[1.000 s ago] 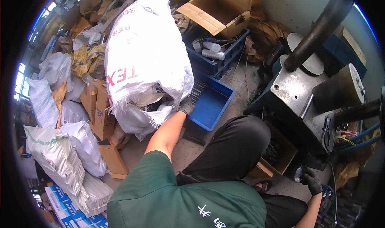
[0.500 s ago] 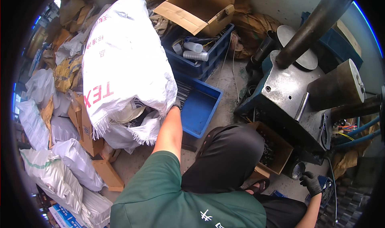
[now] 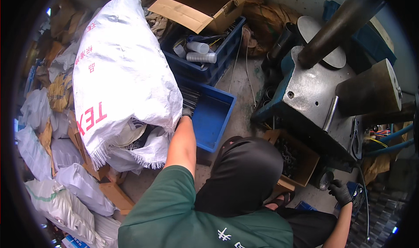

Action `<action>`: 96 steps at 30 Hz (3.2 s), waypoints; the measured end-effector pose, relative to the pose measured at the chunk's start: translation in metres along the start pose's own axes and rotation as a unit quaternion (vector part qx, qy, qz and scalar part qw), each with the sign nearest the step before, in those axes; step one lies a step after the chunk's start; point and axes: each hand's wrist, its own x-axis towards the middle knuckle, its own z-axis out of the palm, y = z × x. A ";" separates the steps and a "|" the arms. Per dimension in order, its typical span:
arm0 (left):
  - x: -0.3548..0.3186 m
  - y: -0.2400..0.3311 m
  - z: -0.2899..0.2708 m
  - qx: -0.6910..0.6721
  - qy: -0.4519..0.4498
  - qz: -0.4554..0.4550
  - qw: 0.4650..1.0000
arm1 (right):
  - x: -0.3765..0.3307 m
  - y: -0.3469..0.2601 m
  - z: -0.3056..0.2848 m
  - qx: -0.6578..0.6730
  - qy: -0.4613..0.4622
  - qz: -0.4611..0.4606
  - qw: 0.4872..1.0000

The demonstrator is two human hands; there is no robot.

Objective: The person assembles mechanical components by fitting bearings and discs onto metal shafts, pressing them into place using a hydraulic press machine, and placing the finished assemblies into crates.

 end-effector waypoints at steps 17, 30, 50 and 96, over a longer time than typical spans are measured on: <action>0.019 -0.044 0.000 -0.006 -0.064 -0.041 0.997 | -0.021 -0.013 -0.001 -0.046 0.012 0.002 0.999; -0.016 -0.053 -0.007 -0.336 -0.142 -0.105 0.925 | -0.031 -0.008 -0.007 -0.158 0.029 -0.112 0.981; -0.447 0.286 -0.195 -0.212 -0.357 0.475 0.776 | -0.049 0.003 0.012 -0.276 0.015 -0.290 0.916; -0.416 0.342 -0.124 -0.043 -0.173 0.667 0.723 | 0.150 -0.057 0.197 -0.316 0.133 -0.632 0.695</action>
